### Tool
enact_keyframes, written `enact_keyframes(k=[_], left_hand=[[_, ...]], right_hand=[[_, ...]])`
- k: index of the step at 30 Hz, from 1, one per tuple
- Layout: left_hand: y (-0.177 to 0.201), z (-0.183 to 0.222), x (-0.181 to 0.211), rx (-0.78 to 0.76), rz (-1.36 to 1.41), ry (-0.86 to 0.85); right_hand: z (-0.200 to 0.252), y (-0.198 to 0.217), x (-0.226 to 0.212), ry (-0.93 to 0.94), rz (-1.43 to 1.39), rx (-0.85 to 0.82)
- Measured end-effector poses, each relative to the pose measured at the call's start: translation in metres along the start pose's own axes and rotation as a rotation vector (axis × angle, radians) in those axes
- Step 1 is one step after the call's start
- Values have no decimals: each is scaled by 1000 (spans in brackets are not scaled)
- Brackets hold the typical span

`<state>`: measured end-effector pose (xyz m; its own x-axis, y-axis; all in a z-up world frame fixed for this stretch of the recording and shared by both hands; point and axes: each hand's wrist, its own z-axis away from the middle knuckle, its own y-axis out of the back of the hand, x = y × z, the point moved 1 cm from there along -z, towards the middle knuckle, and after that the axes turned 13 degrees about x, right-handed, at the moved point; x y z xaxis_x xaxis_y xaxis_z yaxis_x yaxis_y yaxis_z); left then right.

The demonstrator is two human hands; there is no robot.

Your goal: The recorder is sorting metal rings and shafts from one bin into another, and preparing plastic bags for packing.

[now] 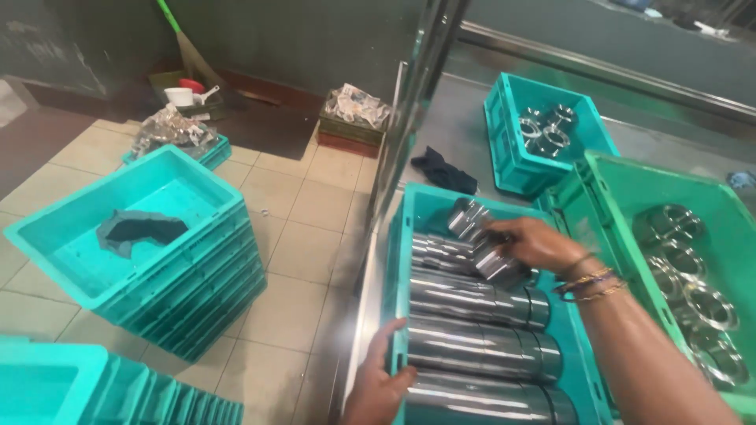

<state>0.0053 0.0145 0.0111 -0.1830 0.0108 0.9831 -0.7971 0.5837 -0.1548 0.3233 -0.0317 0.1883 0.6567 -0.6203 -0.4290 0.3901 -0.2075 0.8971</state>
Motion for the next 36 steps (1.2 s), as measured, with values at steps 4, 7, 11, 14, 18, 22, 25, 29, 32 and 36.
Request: enact_keyframes(k=[4,7,11,14,18,22,25,29,32,36], left_hand=[[0,-9,-29,-72,63,263],[1,-12,-52,-120,74,91],[-9,-11,-73,-57,21,44],[-10,-8,-71,-50,-72,173],[-7,-6,-65,-99,7,165],[-8,-4,-64,-98,-60,181],[-7,-7,-42,-105,-80,210],[-5,-7,-19,-110,-90,316],[-4,-6,-20,-110,-24,268],[-2,-5,-12,-113,30,342]], right_hand=[[-71,-44,34,296,144,-55],[-85,-55,24,248,237,-148],[-100,-56,17,183,338,-250],[-110,-58,22,278,369,-248],[-103,-60,27,329,277,-248],[-81,-59,7,419,350,-139],[-72,-60,6,412,388,-72],[-66,-64,12,497,288,47],[-67,-63,16,468,268,73],[-82,-65,35,422,248,35]])
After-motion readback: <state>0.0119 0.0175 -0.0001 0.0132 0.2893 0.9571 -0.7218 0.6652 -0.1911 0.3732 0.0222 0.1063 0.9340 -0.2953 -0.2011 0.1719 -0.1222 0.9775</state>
